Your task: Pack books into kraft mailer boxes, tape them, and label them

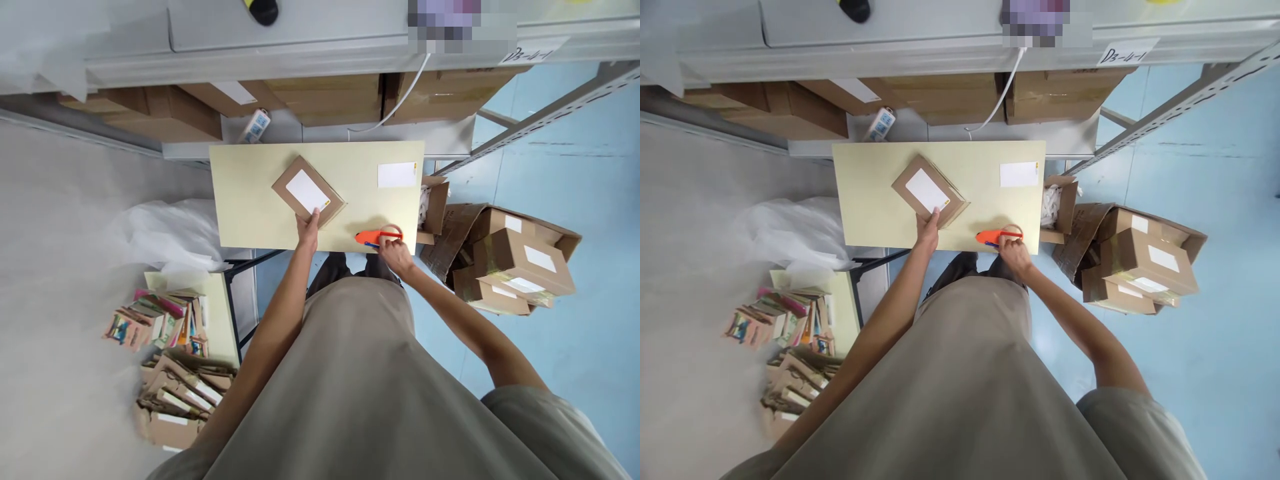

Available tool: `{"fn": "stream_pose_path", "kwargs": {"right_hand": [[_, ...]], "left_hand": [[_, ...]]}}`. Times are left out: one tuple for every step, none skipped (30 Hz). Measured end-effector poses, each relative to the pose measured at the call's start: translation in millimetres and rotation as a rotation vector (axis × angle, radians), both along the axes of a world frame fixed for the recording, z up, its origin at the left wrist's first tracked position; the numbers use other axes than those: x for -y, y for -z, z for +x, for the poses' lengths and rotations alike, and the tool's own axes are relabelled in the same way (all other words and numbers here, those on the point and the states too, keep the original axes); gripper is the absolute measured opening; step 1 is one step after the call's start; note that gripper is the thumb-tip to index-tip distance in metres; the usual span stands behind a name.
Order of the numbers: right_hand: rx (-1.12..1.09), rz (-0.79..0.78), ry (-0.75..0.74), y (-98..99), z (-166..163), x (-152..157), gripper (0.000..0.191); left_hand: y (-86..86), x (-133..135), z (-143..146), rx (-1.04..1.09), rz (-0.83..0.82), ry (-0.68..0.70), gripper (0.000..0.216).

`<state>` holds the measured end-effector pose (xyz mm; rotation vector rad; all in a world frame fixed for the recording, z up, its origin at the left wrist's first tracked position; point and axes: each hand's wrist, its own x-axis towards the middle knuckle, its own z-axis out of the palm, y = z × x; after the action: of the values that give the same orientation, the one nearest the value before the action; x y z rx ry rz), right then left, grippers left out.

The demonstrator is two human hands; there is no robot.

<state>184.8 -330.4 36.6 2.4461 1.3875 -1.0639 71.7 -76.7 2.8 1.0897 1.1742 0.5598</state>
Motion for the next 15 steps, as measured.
{"fn": "stream_pose_path", "kwargs": {"right_hand": [[0.011,-0.003,0.009,-0.5,12,3,0.057],[0.019,-0.002,0.014,-0.4,24,1,0.057],[0.031,0.001,0.025,0.4,35,-4,0.057],[0.042,0.008,0.034,1.7,45,-13,0.056],[0.052,0.032,0.035,3.3,53,-25,0.055],[0.056,0.058,0.032,5.0,60,-37,0.052],[0.062,0.082,0.031,6.7,66,-49,0.05],[0.069,0.102,0.028,8.2,71,-60,0.049],[0.074,0.115,0.02,9.2,75,-68,0.049],[0.079,0.123,0.006,9.7,78,-75,0.049],[0.081,0.126,-0.015,9.8,80,-78,0.05],[0.08,0.125,-0.042,9.4,81,-80,0.051],[0.077,0.122,-0.07,8.5,82,-80,0.051],[0.07,0.119,-0.098,7.4,82,-80,0.05],[0.059,0.113,-0.121,6.2,81,-79,0.05]], "left_hand": [[0.2,0,0,-0.002,0.0,0.001,0.083],[0.4,0,0,-0.008,-0.002,0.0,0.083],[0.3,-1,0,-0.013,-0.005,-0.001,0.083],[0.1,-1,0,-0.016,-0.011,0.001,0.083],[-0.3,-1,-1,-0.021,-0.015,0.005,0.083],[-0.9,-2,-1,-0.031,-0.018,0.012,0.082],[-1.7,-2,-2,-0.045,-0.019,0.022,0.081],[-2.7,-3,-2,-0.061,-0.021,0.034,0.08],[-3.9,-5,-3,-0.078,-0.022,0.042,0.078],[-5.4,-7,-3,-0.091,-0.026,0.049,0.076],[-7.2,-10,-4,-0.098,-0.033,0.059,0.075],[-9.4,-13,-5,-0.098,-0.043,0.073,0.073],[-11.9,-17,-5,-0.096,-0.054,0.096,0.072],[-14.9,-22,-6,-0.096,-0.064,0.128,0.07],[-18.2,-27,-6,-0.101,-0.075,0.168,0.068]]}}
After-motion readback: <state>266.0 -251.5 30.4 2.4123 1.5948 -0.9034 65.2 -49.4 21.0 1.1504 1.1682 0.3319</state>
